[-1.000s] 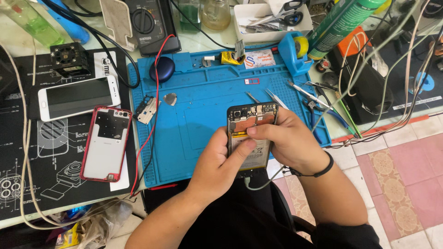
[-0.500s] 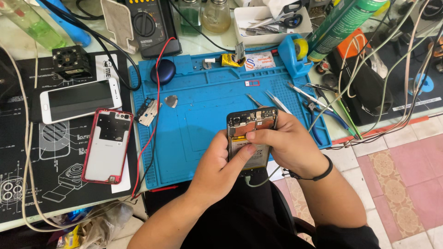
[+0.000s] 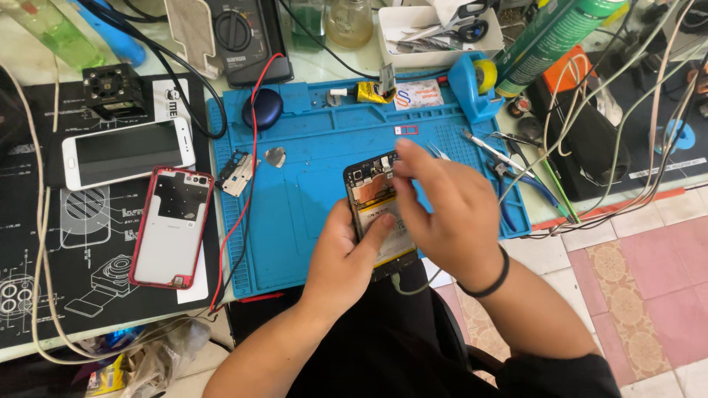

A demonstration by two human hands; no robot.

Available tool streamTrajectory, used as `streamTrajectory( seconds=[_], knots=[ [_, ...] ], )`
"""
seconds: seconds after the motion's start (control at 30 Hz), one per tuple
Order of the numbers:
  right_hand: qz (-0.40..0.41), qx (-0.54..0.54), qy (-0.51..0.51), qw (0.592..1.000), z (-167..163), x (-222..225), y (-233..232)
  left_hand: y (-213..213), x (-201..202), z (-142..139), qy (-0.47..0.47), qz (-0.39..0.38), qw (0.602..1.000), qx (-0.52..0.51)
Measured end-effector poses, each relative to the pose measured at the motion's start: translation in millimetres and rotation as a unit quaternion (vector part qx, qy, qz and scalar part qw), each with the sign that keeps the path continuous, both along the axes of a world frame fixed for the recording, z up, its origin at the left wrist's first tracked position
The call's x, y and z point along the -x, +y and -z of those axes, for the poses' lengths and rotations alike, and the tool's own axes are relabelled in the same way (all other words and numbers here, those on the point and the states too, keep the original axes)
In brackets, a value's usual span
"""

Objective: The person disassembles a smartphone, removes the motherboard, and uses tweezers to adjust a small component. They then reconnect the motherboard, use a multimeter to test the battery contacts, and power on the device. Finally, they connect a charging cable to verify charging functionality.

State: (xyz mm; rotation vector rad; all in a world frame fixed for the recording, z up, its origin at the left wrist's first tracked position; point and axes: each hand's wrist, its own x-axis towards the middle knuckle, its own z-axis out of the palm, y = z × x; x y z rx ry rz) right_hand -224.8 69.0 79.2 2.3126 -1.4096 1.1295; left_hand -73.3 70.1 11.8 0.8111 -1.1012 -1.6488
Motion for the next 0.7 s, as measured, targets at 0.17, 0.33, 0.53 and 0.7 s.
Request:
streamTrajectory(
  seconds=[0.17, 0.33, 0.53, 0.7],
  knots=[
    [-0.007, -0.025, 0.094, 0.995, 5, -4, -17, -1, 2, 3, -0.023, -0.013, 1.000, -0.016],
    [-0.019, -0.059, 0.192, 0.979, 10, -4, -25, 0, -4, 13, -0.120, -0.012, 0.992, -0.029],
    [-0.031, -0.111, 0.211, 0.971, 33, -15, -41, -8, -3, 40, -0.085, -0.014, 0.995, -0.043],
    [-0.029, -0.151, 0.248, 0.956, 49, -20, -57, -16, -5, 62, -0.048, -0.008, 0.998, -0.051]
  ],
)
